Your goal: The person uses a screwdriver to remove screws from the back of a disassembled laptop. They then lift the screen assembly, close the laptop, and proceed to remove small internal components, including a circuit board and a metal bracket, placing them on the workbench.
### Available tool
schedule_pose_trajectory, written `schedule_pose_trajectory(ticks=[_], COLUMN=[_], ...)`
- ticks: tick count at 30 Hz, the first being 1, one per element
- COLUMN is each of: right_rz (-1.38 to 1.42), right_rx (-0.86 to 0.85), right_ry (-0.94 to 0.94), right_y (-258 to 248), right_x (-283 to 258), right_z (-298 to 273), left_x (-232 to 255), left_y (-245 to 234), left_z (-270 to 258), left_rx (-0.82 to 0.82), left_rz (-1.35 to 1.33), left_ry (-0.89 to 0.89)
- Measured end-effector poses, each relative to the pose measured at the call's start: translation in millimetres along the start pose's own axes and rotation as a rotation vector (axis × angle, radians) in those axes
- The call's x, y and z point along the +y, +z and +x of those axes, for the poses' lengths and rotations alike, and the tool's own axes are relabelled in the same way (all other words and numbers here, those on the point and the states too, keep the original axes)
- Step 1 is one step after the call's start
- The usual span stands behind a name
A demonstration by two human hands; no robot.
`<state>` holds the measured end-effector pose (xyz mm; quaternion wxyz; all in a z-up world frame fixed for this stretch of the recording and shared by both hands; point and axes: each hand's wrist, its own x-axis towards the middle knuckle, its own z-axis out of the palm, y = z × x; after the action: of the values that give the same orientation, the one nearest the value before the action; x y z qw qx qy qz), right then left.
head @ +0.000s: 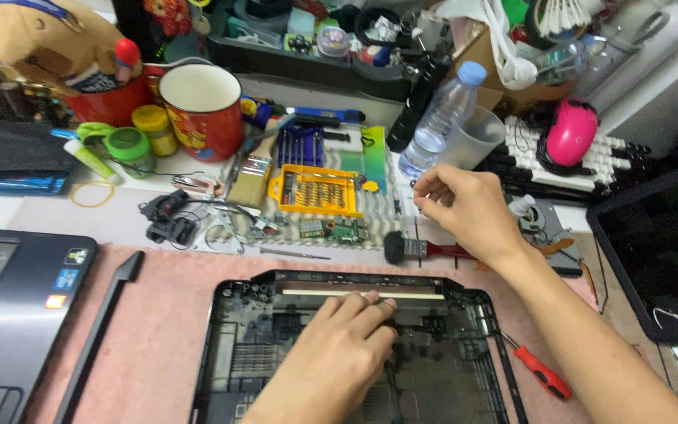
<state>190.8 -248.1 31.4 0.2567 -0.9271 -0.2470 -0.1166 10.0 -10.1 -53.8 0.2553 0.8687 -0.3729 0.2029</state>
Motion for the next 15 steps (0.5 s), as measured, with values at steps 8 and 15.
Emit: schedule_pose_trajectory(ticks=[8,15], right_rz=[-0.073,-0.116], right_rx=[-0.025,0.062], right_ry=[-0.072,-0.075], right_y=[41.6,14.2], right_x=[30.7,3.0], right_z=[49.5,-0.2], left_x=[-1.3,-1.0], left_y=[5.1,-2.9], left_z=[-5.4,-4.9], left_rx=[-0.058,-0.012], left_rz=[-0.101,-0.030], left_ry=[0.001,0.016])
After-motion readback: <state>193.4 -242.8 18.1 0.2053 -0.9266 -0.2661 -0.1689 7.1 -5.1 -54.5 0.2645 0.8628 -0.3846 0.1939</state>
